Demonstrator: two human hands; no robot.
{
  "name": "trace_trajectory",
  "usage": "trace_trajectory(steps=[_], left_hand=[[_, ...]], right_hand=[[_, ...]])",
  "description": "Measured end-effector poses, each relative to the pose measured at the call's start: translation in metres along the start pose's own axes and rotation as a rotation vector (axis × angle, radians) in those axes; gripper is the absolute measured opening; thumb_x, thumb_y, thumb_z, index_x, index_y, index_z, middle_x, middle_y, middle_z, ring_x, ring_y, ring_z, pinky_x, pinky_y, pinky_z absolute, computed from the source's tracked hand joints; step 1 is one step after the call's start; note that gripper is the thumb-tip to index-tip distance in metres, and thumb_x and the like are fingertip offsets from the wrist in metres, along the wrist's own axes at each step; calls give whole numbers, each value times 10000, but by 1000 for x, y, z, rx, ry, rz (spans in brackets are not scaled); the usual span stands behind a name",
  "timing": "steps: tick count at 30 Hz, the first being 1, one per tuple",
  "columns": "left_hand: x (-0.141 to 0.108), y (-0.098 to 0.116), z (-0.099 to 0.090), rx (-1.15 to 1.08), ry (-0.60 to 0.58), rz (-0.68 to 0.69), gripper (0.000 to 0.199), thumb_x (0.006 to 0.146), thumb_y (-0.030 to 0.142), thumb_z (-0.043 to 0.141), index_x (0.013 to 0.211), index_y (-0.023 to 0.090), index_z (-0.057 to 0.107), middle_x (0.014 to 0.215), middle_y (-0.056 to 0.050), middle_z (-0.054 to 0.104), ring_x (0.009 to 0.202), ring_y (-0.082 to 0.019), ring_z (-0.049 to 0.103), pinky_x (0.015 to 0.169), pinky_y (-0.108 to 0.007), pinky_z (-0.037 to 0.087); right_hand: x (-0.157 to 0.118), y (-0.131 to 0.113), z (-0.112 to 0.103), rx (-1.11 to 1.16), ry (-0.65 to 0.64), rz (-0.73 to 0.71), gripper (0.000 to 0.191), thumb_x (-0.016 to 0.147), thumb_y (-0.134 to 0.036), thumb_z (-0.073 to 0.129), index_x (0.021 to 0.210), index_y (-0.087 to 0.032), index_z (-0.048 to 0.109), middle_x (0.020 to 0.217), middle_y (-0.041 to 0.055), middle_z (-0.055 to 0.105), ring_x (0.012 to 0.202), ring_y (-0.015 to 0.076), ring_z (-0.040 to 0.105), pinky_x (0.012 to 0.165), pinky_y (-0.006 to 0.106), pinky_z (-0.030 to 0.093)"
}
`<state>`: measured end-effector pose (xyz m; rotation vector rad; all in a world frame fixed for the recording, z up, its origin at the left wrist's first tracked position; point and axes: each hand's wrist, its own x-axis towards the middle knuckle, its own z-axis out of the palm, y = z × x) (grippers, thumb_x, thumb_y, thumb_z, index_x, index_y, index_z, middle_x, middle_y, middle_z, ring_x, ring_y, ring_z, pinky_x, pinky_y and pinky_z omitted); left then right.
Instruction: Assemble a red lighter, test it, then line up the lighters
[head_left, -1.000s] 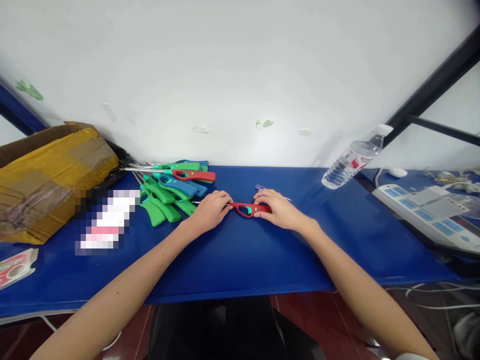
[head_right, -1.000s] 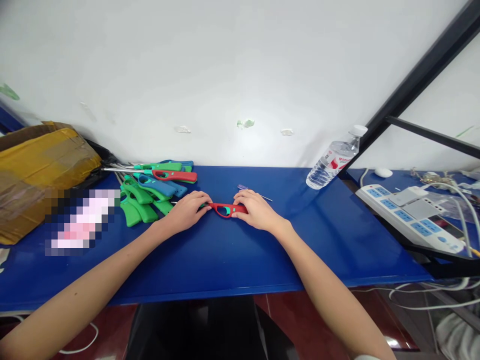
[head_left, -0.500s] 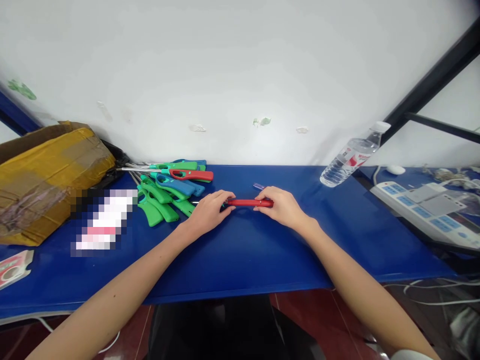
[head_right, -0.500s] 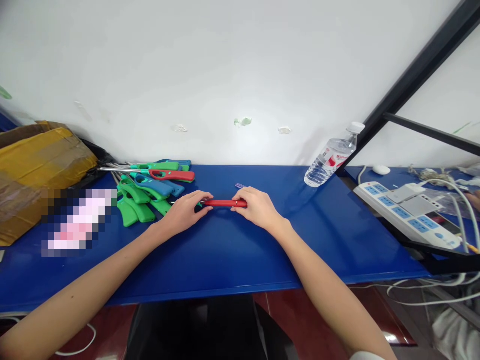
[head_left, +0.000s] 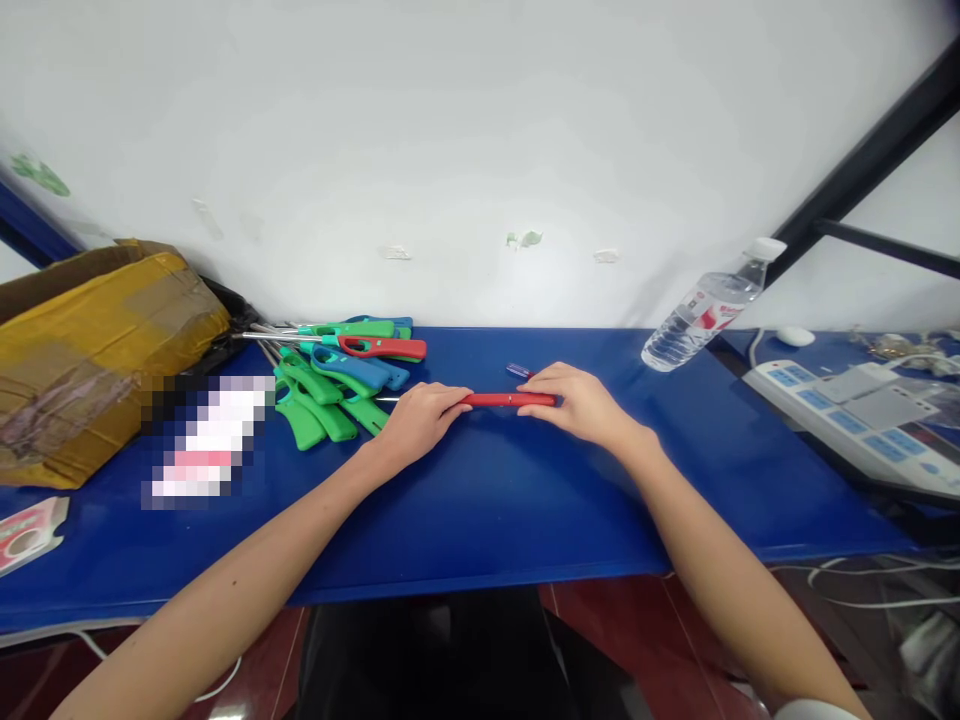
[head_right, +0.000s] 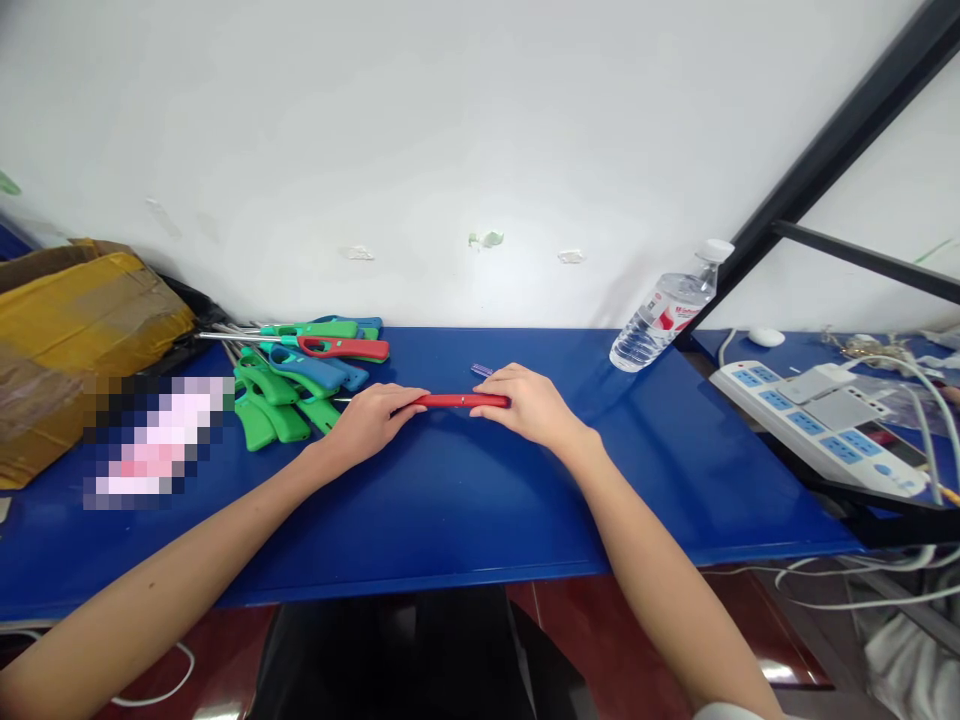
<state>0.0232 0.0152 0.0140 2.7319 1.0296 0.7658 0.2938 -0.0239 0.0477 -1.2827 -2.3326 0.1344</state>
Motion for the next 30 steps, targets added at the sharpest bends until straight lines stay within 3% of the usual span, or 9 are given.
trace_trajectory(steps=[7,13,21,26,30], left_hand=[[0,-1,-1,-11,-21,-15,259,1009,325,471,1115,235,689,1069,-59,745,951,-230,695,828,-340,501],[1,-1,-3,-6,-43,-20,249,1005,322,481,1104,239,694,1073,-50,748,938,-231,701,797,-327,501],[-1,-2,-1,-5,-17,-27,246,1007,329,485,1106,237,690,1094,-45,748,964,-220,700,821,-322,501],[-2,-6,1,-12,19,-18,278,1017,350,459,1122,220,682,1121,-64,738,984,-227,691,837,-346,509],[-3,-5,2,10,32,24,298,1029,330,429,1135,184,666,1108,-90,729,1013,-238,669,885,-382,502]], right_hand=[[-3,7,-12,26,-97,-23,288,913,-423,632,1120,-257,745,1049,65,754,987,261,666,853,391,524],[-3,6,-9,-9,-74,-26,268,925,-400,620,1087,-241,762,982,65,768,909,247,685,824,374,531],[-5,21,-13,25,-88,21,376,853,-466,695,1158,-250,738,1144,77,740,1116,292,637,947,430,516],[-4,20,-18,112,-108,2,279,898,-461,636,1025,-256,776,1034,57,763,979,263,681,897,391,509],[-3,12,-19,168,-157,104,324,908,-485,598,922,-215,776,918,53,766,804,229,687,748,342,515]])
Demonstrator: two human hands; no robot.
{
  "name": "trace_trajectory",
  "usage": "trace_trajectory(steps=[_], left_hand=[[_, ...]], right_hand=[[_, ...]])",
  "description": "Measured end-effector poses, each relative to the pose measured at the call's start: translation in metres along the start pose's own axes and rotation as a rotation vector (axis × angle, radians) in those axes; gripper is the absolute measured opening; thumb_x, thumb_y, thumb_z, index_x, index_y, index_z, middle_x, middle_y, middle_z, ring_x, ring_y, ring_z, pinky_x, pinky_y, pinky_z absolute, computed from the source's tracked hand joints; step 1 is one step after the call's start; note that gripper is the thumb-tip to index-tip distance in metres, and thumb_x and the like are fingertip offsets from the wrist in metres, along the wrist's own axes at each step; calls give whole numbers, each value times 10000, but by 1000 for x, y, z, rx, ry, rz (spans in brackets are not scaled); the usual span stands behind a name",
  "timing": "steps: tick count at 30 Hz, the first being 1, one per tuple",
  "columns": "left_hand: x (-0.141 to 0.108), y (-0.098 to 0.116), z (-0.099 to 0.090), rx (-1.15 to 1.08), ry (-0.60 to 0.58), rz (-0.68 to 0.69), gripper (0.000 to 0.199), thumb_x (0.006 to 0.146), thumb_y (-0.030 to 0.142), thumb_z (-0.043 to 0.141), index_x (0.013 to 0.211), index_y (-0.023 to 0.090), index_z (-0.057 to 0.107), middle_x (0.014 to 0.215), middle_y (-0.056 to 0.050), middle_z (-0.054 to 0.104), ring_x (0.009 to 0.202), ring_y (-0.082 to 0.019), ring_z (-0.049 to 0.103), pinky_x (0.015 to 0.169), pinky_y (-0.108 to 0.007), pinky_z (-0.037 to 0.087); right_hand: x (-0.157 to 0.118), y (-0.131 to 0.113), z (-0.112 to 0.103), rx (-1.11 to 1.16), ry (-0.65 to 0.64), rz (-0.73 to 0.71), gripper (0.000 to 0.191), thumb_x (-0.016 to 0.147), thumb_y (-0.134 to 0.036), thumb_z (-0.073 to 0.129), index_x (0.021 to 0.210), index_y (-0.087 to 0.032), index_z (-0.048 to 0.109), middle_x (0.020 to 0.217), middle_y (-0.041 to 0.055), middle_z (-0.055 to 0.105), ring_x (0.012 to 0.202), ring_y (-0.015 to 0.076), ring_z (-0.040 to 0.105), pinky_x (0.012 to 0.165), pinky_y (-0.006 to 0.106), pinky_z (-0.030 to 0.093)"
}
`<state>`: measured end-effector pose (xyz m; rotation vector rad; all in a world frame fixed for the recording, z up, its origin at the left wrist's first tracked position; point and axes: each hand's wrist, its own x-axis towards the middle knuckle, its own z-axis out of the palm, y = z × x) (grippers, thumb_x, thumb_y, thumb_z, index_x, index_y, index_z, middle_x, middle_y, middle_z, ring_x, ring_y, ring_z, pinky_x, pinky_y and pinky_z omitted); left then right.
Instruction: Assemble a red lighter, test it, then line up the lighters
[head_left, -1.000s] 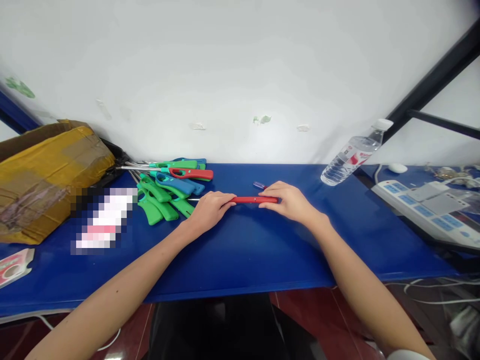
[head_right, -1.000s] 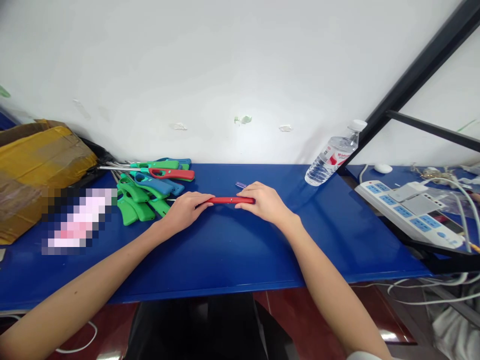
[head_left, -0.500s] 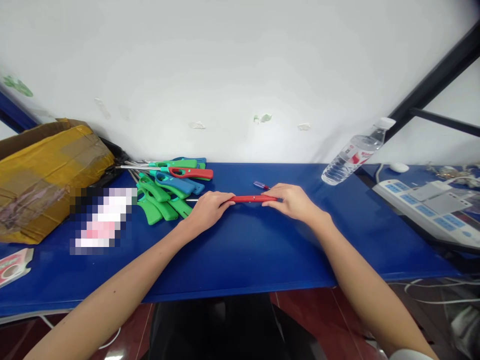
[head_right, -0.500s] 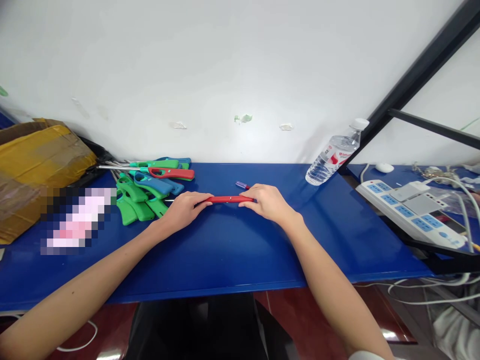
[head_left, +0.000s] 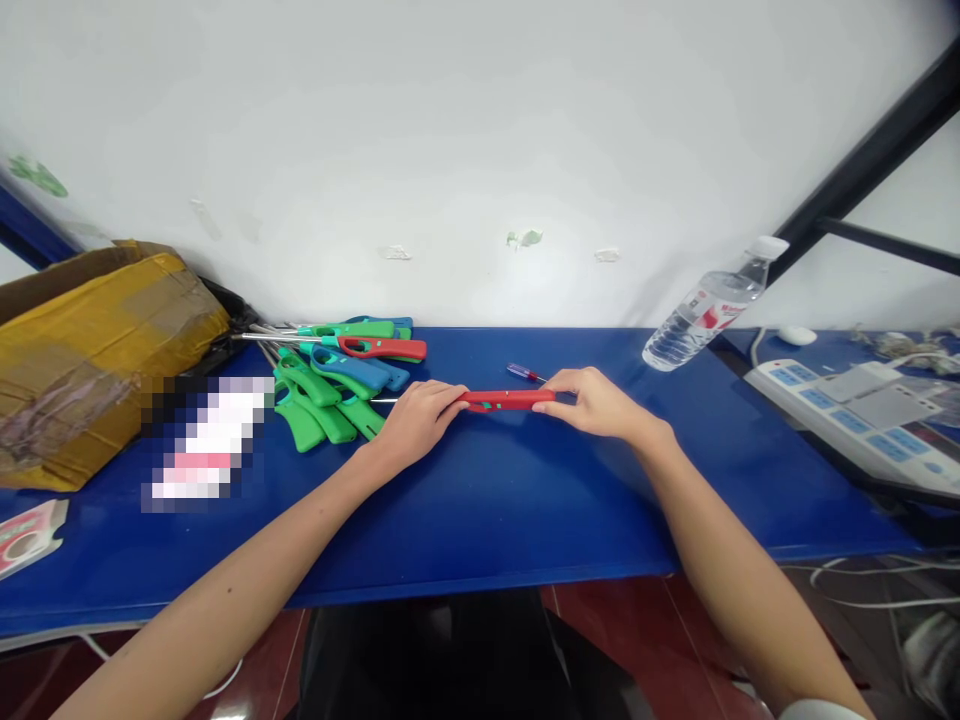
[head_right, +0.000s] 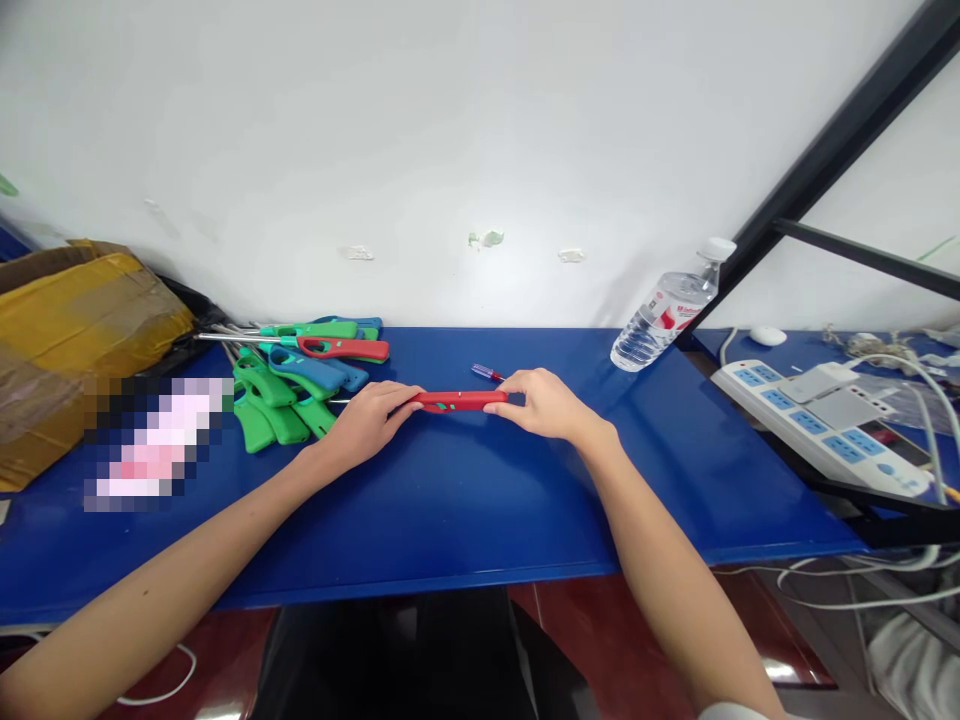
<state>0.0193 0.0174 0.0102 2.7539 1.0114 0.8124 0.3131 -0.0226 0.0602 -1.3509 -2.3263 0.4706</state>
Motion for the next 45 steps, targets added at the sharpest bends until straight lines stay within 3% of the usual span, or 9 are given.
trace_trajectory(steps=[3,13,16,18,28,31,35,38,45], left_hand=[[0,3,0,16,-14,19,290,1024,304,441,1142,156,661,1114,-99,723,1067,-251,639,947,-416,488],[-7,-4,-19,95,-73,-82,378,927,291,614,1270,133,612,1264,-130,654,1189,-282,590,1034,-439,473],[-9,-9,-23,116,-102,-107,305,933,266,597,1209,148,649,1252,-114,661,1140,-274,623,999,-431,497],[-9,-11,-22,122,-116,-111,250,943,231,570,1158,158,673,1211,-99,681,1096,-263,644,966,-417,513],[-11,-14,-18,164,-128,-46,266,994,229,468,1130,171,690,1077,-87,644,949,-228,620,869,-379,520],[-11,-13,-18,189,-137,-38,295,1009,252,427,1119,162,686,1030,-90,622,899,-227,602,851,-389,516],[-11,-13,-15,172,-133,-44,331,1022,277,385,1167,144,651,1048,-106,637,950,-245,602,889,-411,513],[-11,-14,-12,153,-113,-40,337,1018,287,392,1217,139,620,1085,-118,654,1005,-258,602,912,-415,511],[-10,-16,-13,123,-104,-68,267,982,267,450,1132,189,657,1102,-92,656,999,-243,614,897,-391,525]], right_hand=[[0,-1,1,54,-70,46,352,910,-500,580,911,-201,766,911,52,765,760,218,679,719,334,512],[4,15,6,65,-63,-22,305,921,-442,542,884,-205,730,1077,87,730,1011,269,663,879,405,522],[4,26,12,-52,-4,-26,259,902,-350,515,867,-201,724,1182,106,691,1253,332,530,1056,524,414],[5,32,16,-120,9,-18,264,896,-296,481,850,-200,723,1208,102,672,1307,340,470,1113,564,339],[6,27,23,-254,8,-3,305,904,-231,443,808,-184,729,1194,118,677,1303,328,492,1141,540,340],[6,18,25,-261,82,-7,215,858,-215,519,894,-174,727,1230,137,654,1348,342,450,1141,536,354],[7,4,31,-186,156,-96,228,892,-246,537,1053,-190,690,1215,122,660,1321,322,478,1107,537,402],[9,-4,37,-131,128,-152,239,941,-306,521,1099,-209,673,1167,112,679,1264,312,522,1075,532,431],[12,-7,47,-95,56,-174,287,967,-321,493,1167,-197,656,1151,130,664,1164,302,578,1043,522,444]])
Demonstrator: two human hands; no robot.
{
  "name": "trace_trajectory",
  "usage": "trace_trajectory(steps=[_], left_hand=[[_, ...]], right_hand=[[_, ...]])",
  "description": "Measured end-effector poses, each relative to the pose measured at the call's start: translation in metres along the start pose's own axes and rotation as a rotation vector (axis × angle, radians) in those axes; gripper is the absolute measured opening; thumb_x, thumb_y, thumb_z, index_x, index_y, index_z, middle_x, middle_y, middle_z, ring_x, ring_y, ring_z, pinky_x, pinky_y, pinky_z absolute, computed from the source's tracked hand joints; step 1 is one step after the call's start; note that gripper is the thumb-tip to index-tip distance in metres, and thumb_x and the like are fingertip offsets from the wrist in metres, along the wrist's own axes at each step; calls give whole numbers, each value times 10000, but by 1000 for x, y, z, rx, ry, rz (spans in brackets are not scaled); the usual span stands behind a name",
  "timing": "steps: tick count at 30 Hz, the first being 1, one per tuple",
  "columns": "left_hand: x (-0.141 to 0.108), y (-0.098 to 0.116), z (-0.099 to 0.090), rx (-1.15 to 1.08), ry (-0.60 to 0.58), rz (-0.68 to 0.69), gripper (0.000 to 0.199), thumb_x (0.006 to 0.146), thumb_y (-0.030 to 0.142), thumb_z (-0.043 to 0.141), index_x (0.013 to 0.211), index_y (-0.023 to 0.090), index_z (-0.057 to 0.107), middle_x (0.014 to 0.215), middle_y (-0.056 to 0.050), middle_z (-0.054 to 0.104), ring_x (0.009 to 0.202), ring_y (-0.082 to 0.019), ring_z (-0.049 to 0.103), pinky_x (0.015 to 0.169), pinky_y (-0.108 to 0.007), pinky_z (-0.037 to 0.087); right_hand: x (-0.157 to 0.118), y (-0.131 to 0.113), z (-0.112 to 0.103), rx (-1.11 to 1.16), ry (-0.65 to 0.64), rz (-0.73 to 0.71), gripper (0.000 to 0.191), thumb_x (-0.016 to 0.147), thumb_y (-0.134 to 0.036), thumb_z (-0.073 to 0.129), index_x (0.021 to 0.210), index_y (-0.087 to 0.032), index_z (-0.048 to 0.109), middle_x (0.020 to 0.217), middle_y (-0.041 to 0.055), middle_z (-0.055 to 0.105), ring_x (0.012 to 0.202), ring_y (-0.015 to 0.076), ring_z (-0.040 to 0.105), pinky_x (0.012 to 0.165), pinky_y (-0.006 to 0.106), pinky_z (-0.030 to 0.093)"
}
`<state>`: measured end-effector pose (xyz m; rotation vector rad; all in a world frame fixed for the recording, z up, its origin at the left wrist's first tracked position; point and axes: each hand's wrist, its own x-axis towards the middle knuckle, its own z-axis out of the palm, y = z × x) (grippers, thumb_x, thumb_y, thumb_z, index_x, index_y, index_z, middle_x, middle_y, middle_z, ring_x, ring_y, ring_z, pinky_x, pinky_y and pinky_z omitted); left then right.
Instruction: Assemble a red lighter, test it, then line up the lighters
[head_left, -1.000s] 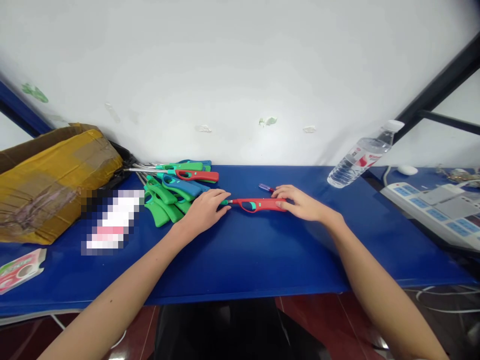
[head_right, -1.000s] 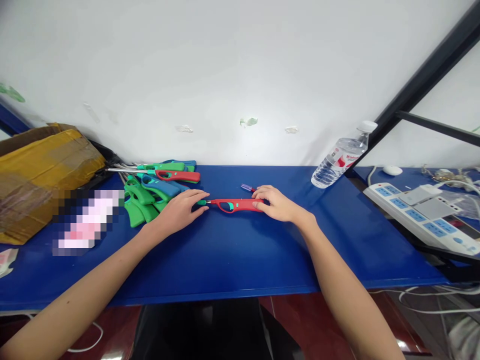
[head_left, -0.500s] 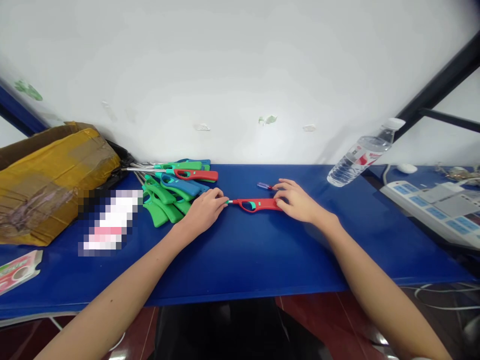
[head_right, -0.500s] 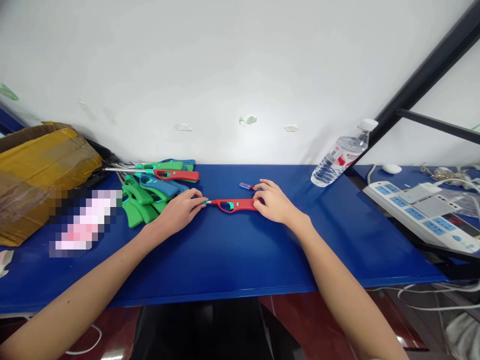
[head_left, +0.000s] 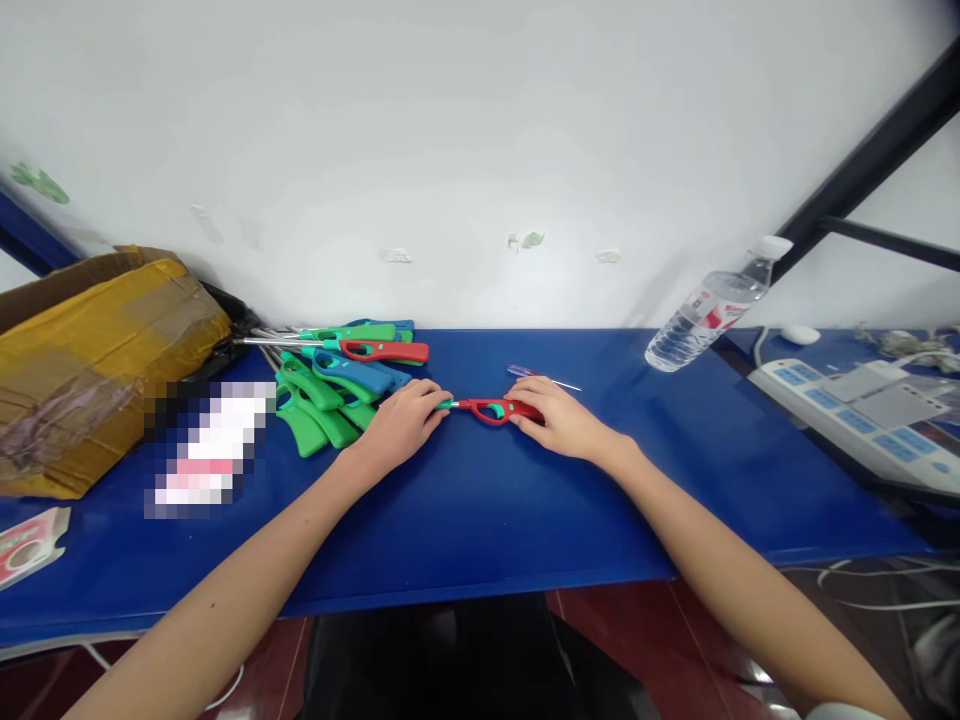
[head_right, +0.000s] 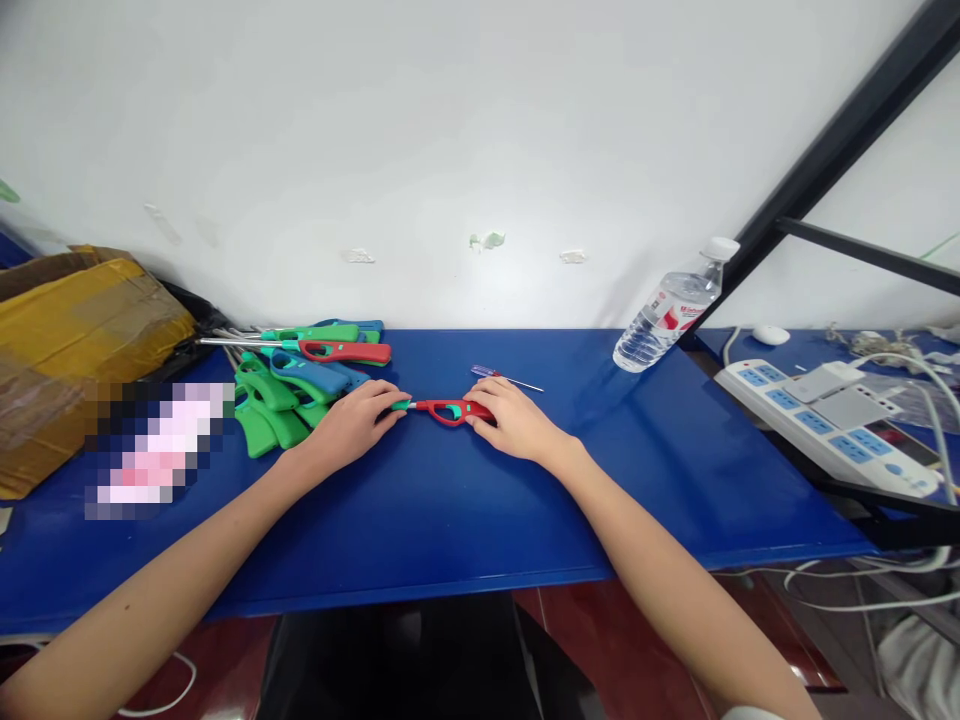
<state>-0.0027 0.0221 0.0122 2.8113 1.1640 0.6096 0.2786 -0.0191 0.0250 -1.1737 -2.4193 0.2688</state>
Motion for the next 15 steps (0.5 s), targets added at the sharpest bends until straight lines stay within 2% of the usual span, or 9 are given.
trace_trajectory(steps=[5,15], left_hand=[[-1,2,-5,15,-17,-17,272,964,246,473,1174,178,630,1200,-110,636,1079,-264,610,940,-412,516],[-1,1,-7,-7,-11,-11,206,945,254,498,1061,164,643,1203,-116,653,1073,-264,629,936,-417,531]], right_hand=[[0,0,-2,15,-1,-2,300,980,-343,480,1153,-185,668,1148,129,654,1130,282,585,1037,491,445],[0,2,0,20,-10,3,309,983,-344,473,1190,-203,654,1158,128,649,1165,296,572,1036,501,446]])
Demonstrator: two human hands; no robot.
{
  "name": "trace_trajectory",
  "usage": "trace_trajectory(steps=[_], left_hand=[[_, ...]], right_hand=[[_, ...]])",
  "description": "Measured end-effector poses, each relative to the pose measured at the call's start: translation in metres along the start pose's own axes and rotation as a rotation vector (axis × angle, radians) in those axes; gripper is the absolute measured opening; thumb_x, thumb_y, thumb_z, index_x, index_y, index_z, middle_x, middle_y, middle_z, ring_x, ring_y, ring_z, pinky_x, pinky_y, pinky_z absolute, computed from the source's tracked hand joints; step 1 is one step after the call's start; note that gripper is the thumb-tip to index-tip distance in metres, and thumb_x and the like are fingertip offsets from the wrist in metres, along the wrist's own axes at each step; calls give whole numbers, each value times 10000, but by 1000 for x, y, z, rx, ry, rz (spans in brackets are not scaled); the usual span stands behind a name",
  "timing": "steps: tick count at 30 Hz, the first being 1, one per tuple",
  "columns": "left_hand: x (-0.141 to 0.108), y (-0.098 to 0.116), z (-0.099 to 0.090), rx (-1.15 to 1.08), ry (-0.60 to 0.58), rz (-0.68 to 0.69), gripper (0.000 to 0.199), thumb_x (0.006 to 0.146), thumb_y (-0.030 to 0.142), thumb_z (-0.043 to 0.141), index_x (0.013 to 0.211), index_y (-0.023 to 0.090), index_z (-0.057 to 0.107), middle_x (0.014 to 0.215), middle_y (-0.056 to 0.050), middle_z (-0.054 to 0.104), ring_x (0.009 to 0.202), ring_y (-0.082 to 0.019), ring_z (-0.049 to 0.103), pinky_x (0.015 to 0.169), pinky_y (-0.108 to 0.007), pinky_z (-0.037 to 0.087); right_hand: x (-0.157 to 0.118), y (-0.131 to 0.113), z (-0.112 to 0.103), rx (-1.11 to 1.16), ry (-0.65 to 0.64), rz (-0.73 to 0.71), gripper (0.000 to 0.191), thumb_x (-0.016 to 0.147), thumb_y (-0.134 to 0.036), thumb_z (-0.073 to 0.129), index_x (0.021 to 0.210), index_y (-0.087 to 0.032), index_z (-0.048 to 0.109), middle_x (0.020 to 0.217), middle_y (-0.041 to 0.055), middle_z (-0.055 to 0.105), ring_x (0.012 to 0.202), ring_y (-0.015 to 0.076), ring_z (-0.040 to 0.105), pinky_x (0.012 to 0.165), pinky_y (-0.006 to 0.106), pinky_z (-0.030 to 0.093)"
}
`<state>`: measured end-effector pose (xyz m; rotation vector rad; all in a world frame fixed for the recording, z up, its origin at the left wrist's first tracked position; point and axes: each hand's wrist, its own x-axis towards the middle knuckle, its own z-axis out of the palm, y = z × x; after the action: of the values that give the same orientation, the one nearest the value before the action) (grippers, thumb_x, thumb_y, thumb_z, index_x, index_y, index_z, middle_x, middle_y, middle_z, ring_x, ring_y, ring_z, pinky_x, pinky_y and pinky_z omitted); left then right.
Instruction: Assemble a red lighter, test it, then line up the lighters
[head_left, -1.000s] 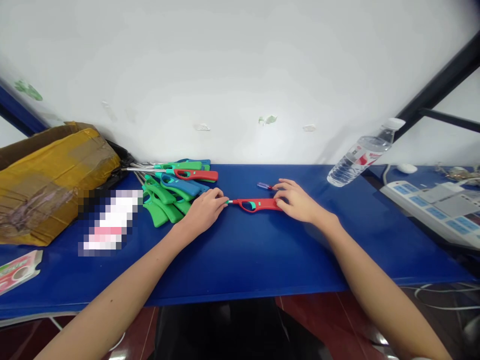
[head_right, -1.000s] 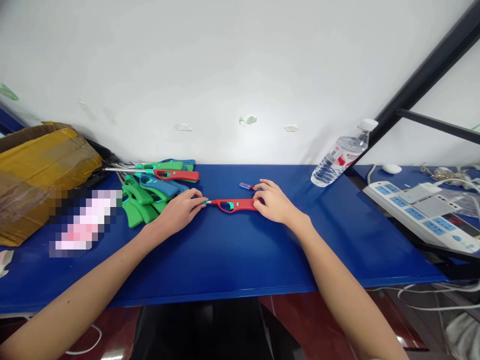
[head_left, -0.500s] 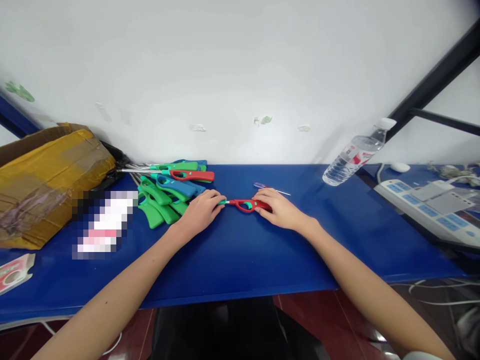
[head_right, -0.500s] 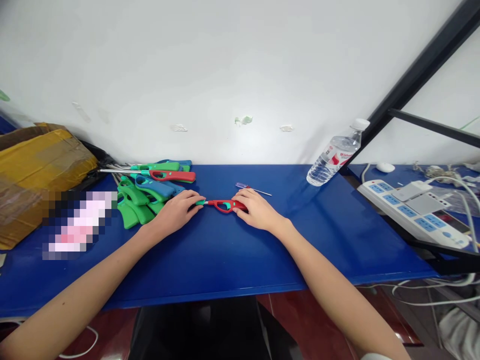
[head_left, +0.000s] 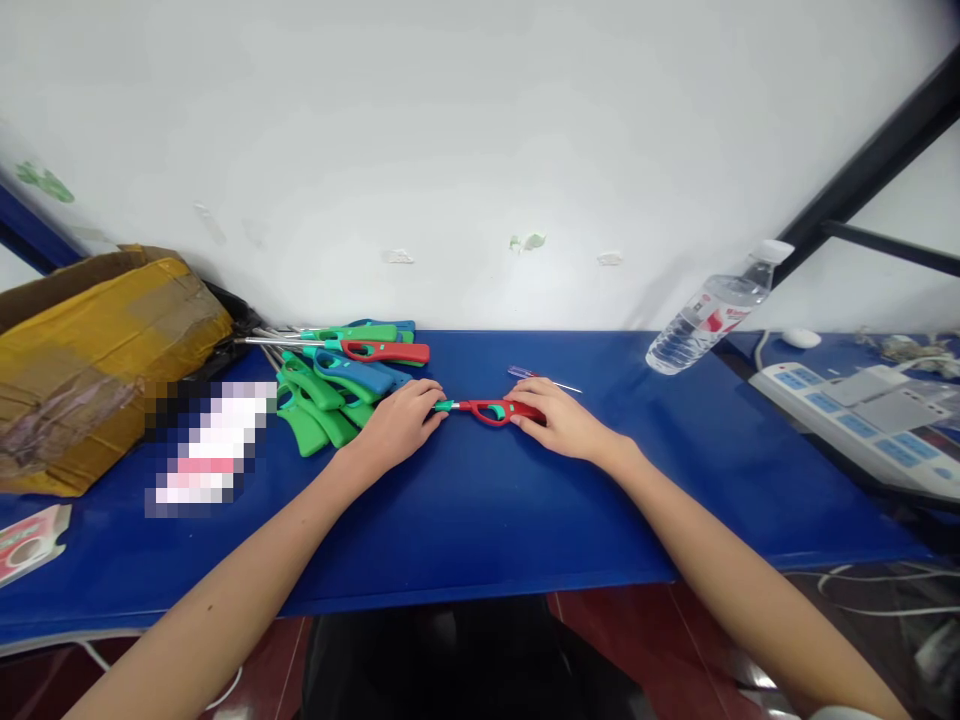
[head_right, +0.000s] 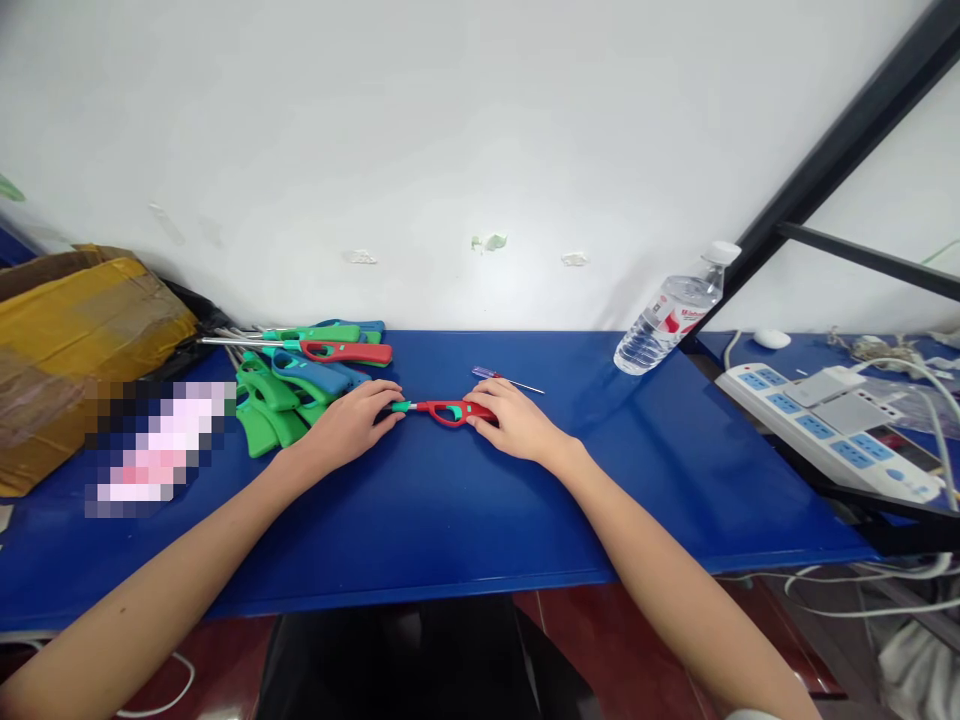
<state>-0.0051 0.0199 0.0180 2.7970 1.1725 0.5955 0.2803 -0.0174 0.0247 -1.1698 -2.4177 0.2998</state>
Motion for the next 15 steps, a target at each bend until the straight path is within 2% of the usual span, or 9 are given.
trace_trajectory(steps=[6,10,15], left_hand=[[4,1,0,-147,15,-84,185,880,220,539,980,195,693,1094,-71,721,1006,-238,671,932,-396,535],[6,0,-4,-211,-10,-116,189,865,304,582,966,200,703,1019,-56,735,911,-222,690,877,-366,551],[4,-4,-2,-171,-34,-46,268,924,292,503,1052,169,703,1136,-104,716,1051,-256,660,971,-412,515]], right_hand=[[0,0,0,15,4,5,310,982,-359,479,1178,-201,659,1161,128,656,1161,295,578,1033,503,448],[-1,1,-1,29,-4,4,310,976,-363,486,1184,-215,661,1162,124,660,1147,297,587,1018,513,460],[-2,3,-5,12,1,5,303,972,-343,498,1194,-220,664,1181,121,653,1213,305,544,1035,507,455]])
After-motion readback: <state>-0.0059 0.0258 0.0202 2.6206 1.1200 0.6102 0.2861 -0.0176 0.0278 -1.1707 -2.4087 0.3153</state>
